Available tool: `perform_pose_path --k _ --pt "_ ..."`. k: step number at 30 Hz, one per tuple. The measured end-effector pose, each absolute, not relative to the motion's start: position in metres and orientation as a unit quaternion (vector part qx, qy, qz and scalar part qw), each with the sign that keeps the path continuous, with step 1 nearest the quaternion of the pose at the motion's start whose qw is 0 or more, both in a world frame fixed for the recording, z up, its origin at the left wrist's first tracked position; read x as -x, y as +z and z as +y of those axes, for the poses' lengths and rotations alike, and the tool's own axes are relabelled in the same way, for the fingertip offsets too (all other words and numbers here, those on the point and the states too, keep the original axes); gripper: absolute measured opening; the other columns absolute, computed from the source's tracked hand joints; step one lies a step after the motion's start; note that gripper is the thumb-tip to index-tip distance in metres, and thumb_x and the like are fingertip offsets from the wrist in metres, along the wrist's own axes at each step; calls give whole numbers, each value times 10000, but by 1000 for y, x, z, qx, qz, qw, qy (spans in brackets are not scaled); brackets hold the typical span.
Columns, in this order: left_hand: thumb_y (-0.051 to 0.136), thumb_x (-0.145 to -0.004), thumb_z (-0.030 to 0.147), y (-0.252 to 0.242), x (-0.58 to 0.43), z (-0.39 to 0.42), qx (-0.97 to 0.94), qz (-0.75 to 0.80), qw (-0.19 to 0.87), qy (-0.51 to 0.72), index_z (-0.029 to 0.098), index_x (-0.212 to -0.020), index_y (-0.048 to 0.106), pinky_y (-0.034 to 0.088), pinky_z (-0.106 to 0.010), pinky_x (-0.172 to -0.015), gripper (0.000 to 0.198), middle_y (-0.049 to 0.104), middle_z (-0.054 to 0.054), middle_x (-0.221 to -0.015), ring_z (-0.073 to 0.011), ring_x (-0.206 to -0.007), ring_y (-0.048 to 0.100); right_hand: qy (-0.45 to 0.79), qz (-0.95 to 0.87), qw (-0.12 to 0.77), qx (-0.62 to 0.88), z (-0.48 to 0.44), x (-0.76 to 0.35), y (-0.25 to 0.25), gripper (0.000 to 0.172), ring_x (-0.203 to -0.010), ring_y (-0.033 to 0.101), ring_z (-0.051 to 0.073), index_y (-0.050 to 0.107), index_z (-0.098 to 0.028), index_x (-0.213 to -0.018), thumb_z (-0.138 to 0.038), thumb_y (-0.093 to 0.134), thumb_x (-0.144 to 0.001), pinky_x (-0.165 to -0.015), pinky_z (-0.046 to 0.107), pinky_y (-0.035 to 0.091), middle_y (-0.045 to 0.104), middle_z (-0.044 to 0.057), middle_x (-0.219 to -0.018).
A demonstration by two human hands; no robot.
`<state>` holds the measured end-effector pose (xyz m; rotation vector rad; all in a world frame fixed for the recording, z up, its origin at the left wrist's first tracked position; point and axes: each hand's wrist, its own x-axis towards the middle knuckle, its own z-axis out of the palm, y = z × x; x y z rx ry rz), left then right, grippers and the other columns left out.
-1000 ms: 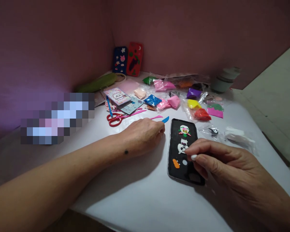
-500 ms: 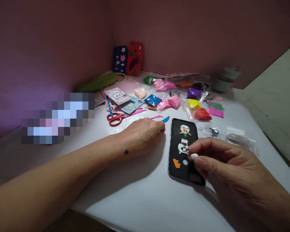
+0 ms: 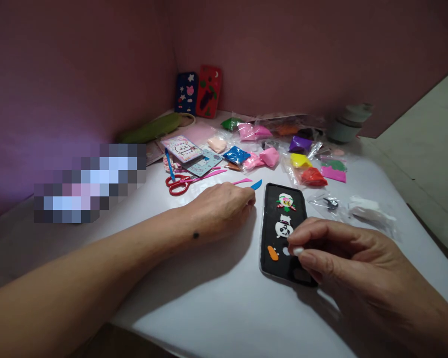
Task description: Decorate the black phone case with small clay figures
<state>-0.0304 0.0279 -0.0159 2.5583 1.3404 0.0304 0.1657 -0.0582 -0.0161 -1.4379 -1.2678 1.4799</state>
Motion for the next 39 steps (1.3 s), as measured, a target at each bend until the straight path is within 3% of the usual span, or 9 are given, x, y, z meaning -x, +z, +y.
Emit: perform_pose_path --k 6,11,24,29,39 --pt "389 -856 218 -16 31 29 -880 457 133 14 202 -1041 657 458 -332 -682 326 710 -93 -926 -257 -833 652 586 -456 405 533 -57 -168 -24 139 -526 491 94 751 -232 -741 -326 806 -655 -476 218 380 609 -6 -647" --pt "387 -862 229 -16 31 29 -881 454 133 17 201 -1034 658 454 -332 -654 322 706 -93 -886 -261 -800 647 606 -436 397 533 -56 -170 -25 149 -524 515 101 765 -241 -802 -363 768 -717 -504 220 384 600 -2 -567" --pt "393 -850 220 -18 31 29 -881 456 126 24 217 -1026 662 453 -336 -646 321 713 -88 -884 -261 -792 655 596 -453 376 546 -54 -168 -19 138 -506 504 85 748 -208 -717 -326 802 -671 -465 197 374 617 0 -585" --pt "389 -852 230 -19 33 29 -881 455 130 25 221 -1019 661 449 -339 -642 319 709 -88 -884 -265 -791 654 606 -417 405 543 -56 -166 -20 138 -503 510 90 749 -220 -755 -273 815 -647 -464 207 396 648 -1 -619" --pt "396 -858 228 -18 31 29 -880 457 126 23 210 -1025 665 444 -316 -634 317 710 -86 -873 -245 -779 651 600 -452 394 529 -56 -172 -29 108 -581 497 101 739 -260 -777 -337 771 -709 -500 205 378 630 -2 -689"
